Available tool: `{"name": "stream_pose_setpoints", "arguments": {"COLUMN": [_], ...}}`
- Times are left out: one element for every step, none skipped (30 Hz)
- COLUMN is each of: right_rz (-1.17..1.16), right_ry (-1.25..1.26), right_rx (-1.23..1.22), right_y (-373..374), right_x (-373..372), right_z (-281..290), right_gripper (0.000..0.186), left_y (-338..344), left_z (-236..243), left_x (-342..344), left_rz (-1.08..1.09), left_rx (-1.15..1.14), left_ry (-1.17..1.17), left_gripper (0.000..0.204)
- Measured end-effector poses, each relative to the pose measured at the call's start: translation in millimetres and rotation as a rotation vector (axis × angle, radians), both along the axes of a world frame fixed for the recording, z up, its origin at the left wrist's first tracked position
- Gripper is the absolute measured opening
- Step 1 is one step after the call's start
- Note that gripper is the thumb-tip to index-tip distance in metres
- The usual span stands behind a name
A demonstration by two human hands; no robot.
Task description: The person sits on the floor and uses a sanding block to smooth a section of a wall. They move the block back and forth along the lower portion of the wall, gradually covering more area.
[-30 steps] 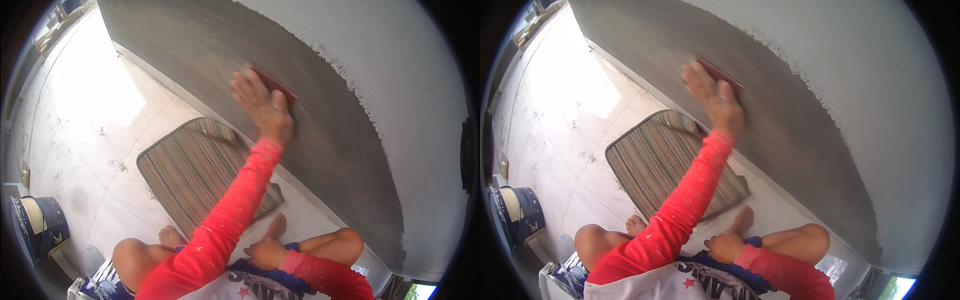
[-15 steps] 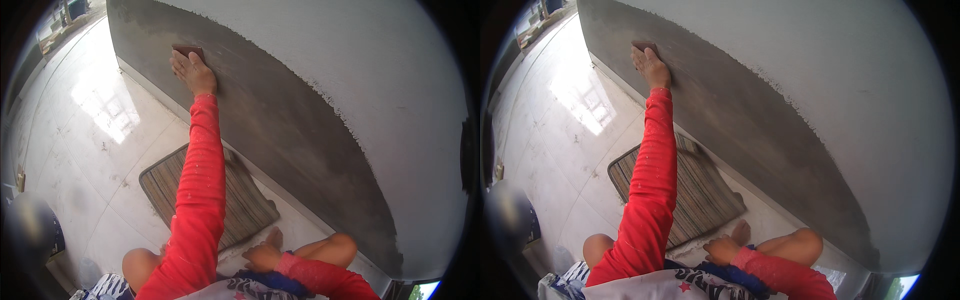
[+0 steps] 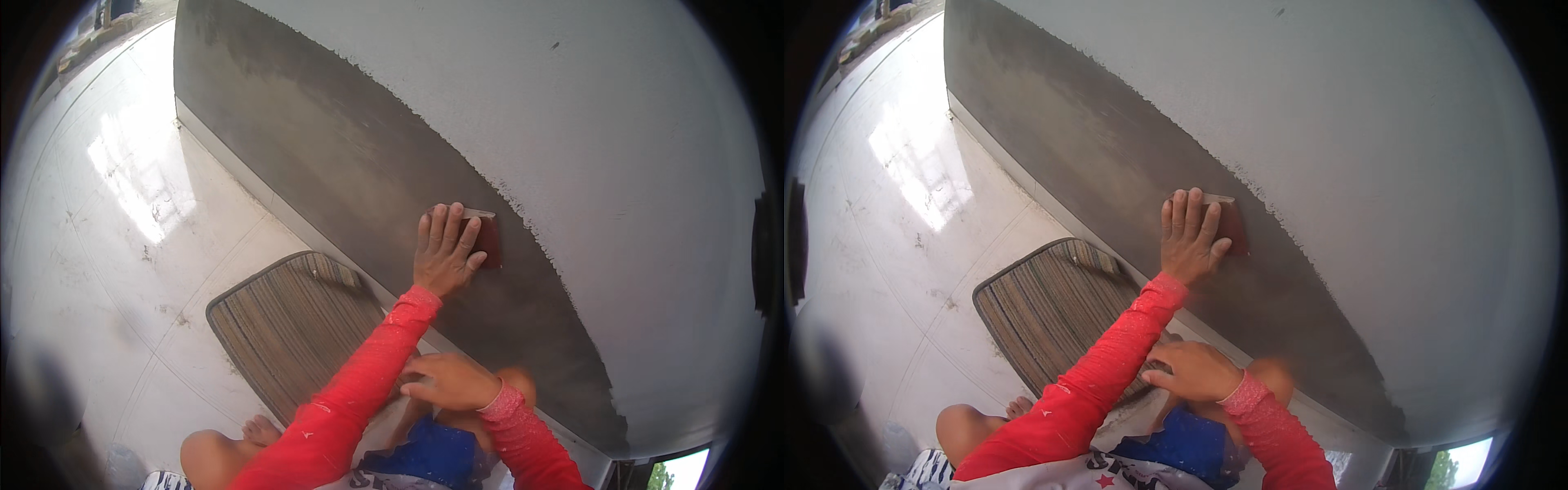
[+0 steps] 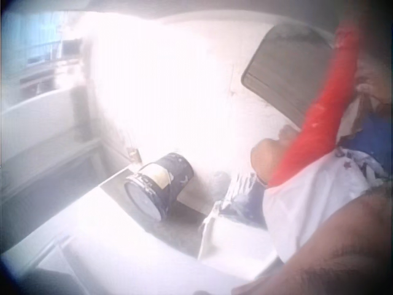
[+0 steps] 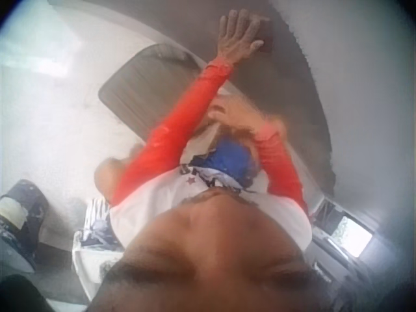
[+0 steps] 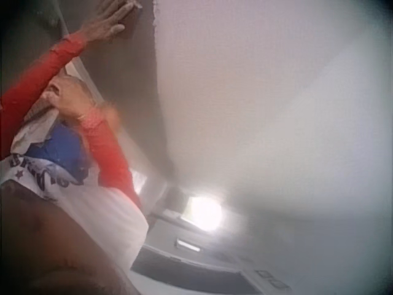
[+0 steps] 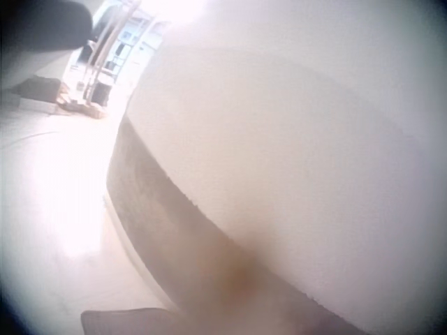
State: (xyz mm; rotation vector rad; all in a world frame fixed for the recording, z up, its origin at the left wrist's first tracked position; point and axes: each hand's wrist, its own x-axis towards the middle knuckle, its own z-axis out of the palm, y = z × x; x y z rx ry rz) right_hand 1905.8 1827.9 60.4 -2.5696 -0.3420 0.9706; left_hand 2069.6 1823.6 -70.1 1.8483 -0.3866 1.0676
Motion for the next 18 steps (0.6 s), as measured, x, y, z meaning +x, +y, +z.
{"name": "stream_pose_setpoints", "arguments": {"right_rz": [-0.316,-0.347,-0.364,-0.165,0.042,0.123,0.211,0.298,0.32,0.336,0.334,0.33,0.319,0.353,0.391,0.429,0.463,0.496], "right_ry": [-0.121,-0.412,-0.704,-0.908,-1.104,-1.171,-1.243,-1.313,-1.313,-1.309,-1.301,-1.315,-1.335,-1.425,-1.504,-1.529,-1.546,-1.553], "right_rx": [0.058,0.104,0.172,0.143,0.114,0.066,0.026,-0.002,-0.172,-0.334,-0.491,-0.558,-0.606,-0.762,-0.931,-0.949,-0.97,-0.993], "right_y": [0,-7,-11,-20,-29,-34,-35,-32,-28,-23,-16,-10,12,36,46,44,39,29], "right_x": [5,12,20,36,55,70,87,104,117,130,145,158,178,200,214,215,213,208], "right_z": [21,26,25,22,13,6,-1,-5,-7,-10,-17,-16,-14,-11,-8,1,8,8], "right_gripper": [0.03,0.027,0.025,0.026,0.028,0.034,0.041,0.047,0.053,0.06,0.066,0.066,0.067,0.064,0.061,0.06,0.059,0.059], "left_y": [6,7,9,10,12,11,13,16,22,32,44,43,55,69,76,86,97,109], "left_z": [-1,1,4,8,10,12,17,18,16,9,-3,-9,-22,-37,-51,-61,-75,-94], "left_x": [0,0,1,2,3,0,-1,0,4,11,18,15,21,29,32,40,46,50], "left_rz": [0.021,0.042,0.069,0.095,0.124,0.091,0.066,0.048,-0.001,-0.048,-0.103,-0.115,-0.056,0.005,0.065,0.13,0.195,0.253], "left_rx": [-0.013,-0.023,-0.039,-0.052,-0.063,-0.109,-0.153,-0.187,-0.223,-0.25,-0.263,-0.277,-0.271,-0.26,-0.26,-0.264,-0.237,-0.204], "left_ry": [0.096,0.193,0.183,0.168,0.153,0.17,0.179,0.189,0.162,0.136,0.111,0.186,0.204,0.223,0.282,0.329,0.384,0.445], "left_gripper": [0.069,0.069,0.068,0.067,0.066,0.066,0.067,0.067,0.067,0.066,0.066,0.063,0.062,0.061,0.06,0.06,0.059,0.058]}}
